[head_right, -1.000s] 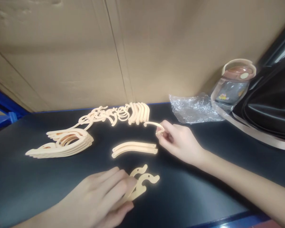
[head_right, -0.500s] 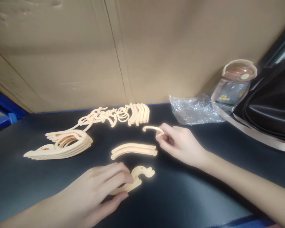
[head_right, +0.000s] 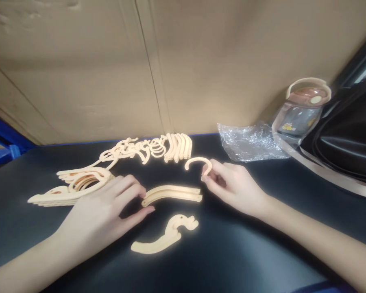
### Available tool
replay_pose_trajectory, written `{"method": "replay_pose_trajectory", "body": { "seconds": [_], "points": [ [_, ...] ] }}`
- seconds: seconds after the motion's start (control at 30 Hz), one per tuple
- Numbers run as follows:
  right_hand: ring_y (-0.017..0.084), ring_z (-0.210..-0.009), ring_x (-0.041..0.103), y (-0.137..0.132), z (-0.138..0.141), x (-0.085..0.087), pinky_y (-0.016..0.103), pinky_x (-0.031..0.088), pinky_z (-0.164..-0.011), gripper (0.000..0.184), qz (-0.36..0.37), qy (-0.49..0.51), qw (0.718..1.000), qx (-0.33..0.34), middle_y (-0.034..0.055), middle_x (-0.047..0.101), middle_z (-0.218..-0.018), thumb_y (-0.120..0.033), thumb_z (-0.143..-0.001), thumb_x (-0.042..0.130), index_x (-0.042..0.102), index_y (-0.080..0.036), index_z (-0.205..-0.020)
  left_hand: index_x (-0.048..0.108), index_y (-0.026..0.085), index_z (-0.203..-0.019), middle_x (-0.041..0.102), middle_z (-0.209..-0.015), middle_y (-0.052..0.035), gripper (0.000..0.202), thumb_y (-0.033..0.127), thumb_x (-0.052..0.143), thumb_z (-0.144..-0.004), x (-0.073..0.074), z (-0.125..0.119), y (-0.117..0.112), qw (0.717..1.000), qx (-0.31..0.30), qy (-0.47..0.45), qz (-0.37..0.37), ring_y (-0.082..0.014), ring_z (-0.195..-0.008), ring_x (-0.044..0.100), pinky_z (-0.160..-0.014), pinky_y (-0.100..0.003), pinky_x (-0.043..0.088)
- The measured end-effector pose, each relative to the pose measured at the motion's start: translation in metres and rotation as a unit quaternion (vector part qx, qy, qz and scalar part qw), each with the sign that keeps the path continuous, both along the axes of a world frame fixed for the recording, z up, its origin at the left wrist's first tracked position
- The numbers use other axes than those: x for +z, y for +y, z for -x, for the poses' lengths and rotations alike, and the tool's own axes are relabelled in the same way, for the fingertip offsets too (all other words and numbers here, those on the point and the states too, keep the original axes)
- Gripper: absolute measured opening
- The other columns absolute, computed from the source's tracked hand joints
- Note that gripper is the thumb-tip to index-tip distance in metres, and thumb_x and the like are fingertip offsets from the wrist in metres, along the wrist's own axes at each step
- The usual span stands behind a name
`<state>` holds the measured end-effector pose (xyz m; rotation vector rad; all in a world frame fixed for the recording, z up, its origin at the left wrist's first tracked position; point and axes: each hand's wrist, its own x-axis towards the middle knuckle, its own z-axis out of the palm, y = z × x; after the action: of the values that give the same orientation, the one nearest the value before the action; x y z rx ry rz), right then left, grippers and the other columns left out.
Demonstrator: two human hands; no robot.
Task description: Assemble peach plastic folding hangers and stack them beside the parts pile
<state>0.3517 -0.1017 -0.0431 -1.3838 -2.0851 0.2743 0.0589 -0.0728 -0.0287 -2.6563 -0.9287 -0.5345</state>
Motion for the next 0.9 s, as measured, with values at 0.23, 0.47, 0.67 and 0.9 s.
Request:
{"method": "replay_pose_trajectory", "body": {
  "seconds": [0.23,0.47,0.67,0.9],
  "points": [
    [0.010,-0.053,0.048,-0.0002,-0.0005,0.0013,0.023,0.040,-0.052,0.013,0.002,0.002,1.000,-0.004,-0.0042,0.052,-0.063,-0.032,-0.092,0.050,0.055,-0.022,-0.085,0.053,0.018,-0.077,0.055,-0.076,0.0001,0.018,0.033,0.058,-0.086,-0.0053,-0.0020,0.0016,0.999,0.015,0.023,0.018,-0.0172,-0.068,0.055,-0.053,-0.027,0.039],
    [0.011,-0.055,0.049,-0.0009,0.0013,0.0018,0.024,0.041,-0.053,0.017,0.009,0.002,1.000,-0.005,-0.0031,0.055,-0.065,-0.035,-0.092,0.050,0.056,-0.022,-0.085,0.056,0.018,-0.079,0.055,-0.074,-0.0007,0.016,0.030,0.055,-0.089,-0.0045,-0.0014,0.0020,0.998,0.020,0.054,-0.024,-0.0172,-0.065,0.055,-0.049,-0.026,0.034],
    [0.011,-0.055,0.047,-0.0002,0.0016,0.0003,0.024,0.039,-0.053,0.018,0.030,-0.007,0.999,-0.009,-0.0036,0.052,-0.064,-0.036,-0.092,0.050,0.056,-0.021,-0.085,0.055,0.017,-0.074,0.056,-0.072,0.0003,0.018,0.026,0.052,-0.089,-0.0065,-0.0054,-0.0003,0.999,0.014,0.028,-0.007,-0.0150,-0.061,0.054,-0.047,-0.025,0.031],
    [0.011,-0.056,0.047,0.0001,-0.0002,0.0016,0.024,0.039,-0.054,0.018,0.029,-0.002,0.999,-0.013,-0.0037,0.052,-0.064,-0.037,-0.093,0.050,0.056,-0.022,-0.087,0.056,0.021,-0.086,0.050,-0.062,0.0059,0.016,0.034,0.048,-0.092,-0.0013,-0.0046,0.0009,0.960,0.078,-0.136,0.232,-0.0103,-0.052,0.047,-0.050,-0.022,0.034]
  ]
}}
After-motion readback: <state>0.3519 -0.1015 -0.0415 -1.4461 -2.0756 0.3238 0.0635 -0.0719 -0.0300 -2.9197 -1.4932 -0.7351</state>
